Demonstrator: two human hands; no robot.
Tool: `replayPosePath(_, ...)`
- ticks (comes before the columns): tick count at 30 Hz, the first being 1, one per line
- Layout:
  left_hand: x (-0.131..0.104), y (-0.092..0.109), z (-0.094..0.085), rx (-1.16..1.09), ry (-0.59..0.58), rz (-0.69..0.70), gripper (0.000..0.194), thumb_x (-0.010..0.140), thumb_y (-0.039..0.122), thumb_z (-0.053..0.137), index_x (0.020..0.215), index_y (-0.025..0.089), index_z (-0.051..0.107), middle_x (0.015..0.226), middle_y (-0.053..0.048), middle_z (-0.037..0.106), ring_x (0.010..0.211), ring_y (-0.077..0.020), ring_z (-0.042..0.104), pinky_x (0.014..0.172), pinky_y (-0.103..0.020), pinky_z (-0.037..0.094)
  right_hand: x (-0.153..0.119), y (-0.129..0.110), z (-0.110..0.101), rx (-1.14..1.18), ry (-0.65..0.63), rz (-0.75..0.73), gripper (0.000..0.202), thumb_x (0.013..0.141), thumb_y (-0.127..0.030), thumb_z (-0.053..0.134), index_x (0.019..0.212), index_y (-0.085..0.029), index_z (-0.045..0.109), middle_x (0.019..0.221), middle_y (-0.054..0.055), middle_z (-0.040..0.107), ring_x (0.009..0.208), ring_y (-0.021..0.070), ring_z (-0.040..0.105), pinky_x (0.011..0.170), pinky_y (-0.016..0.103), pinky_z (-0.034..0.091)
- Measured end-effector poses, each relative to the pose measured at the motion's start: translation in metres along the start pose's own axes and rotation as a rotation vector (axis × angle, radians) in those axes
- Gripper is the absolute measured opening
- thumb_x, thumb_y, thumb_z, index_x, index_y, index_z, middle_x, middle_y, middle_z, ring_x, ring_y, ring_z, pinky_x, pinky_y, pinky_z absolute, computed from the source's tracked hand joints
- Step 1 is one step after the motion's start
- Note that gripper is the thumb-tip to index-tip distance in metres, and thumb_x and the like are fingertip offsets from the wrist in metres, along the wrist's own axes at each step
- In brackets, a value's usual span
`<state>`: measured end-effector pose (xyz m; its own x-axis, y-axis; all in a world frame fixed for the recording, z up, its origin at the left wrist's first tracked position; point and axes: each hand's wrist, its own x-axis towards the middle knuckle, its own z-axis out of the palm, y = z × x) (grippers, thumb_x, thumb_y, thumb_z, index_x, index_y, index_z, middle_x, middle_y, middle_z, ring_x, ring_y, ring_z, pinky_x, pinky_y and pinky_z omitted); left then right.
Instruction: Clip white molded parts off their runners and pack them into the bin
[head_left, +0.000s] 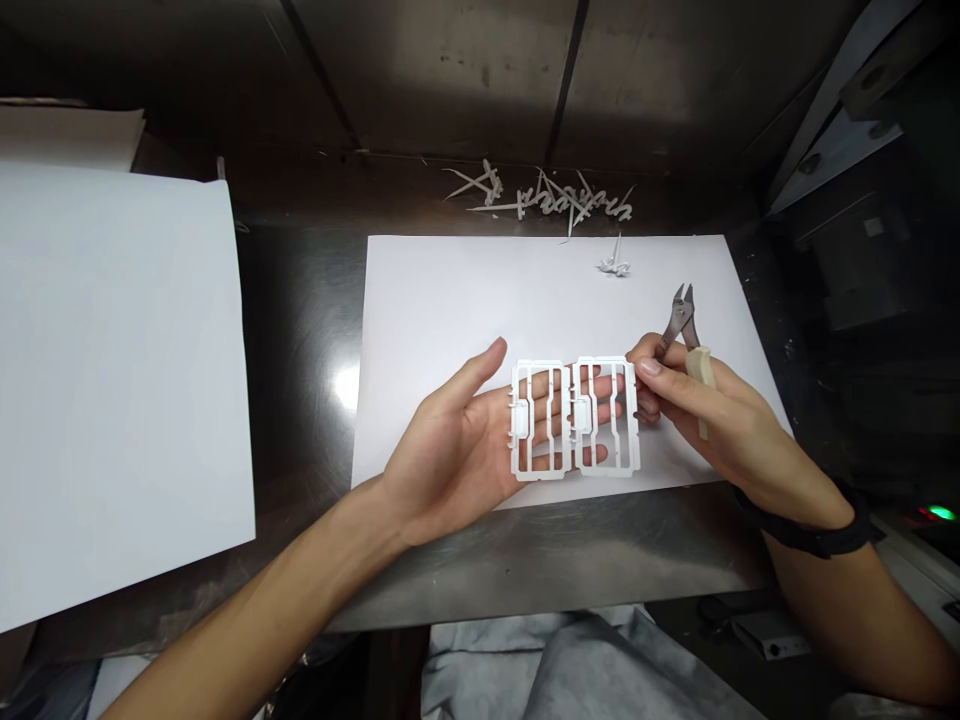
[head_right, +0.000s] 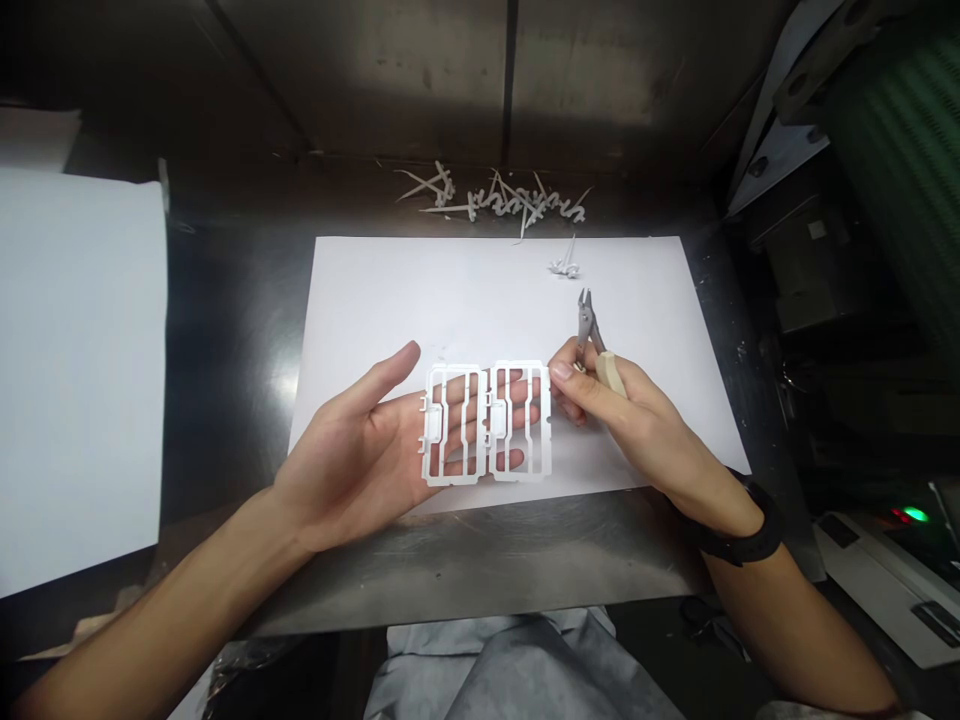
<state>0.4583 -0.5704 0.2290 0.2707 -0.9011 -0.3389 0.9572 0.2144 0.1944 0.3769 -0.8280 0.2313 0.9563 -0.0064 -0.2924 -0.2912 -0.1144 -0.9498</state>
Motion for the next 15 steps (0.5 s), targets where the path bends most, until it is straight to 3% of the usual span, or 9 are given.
replayPosePath(15, -0.0005, -0.0014, 0.0048, 0.023, 0.045, 0.013, 0.076, 0.117, 0.06, 0.028, 0.167, 0.007, 0.052, 0.154, -0.023, 0.067, 0.14, -0.0385, 0.067, 0.126, -0.054, 0.042, 0.0014, 0.0018, 0.0027, 0.037, -0.021, -0.033, 0.032, 0.116, -0.05, 0.061, 0.097, -0.024, 0.062, 0.087, 0.001, 0.047, 0.083, 0.0196, 0.046, 0.079, 0.033, 0.037)
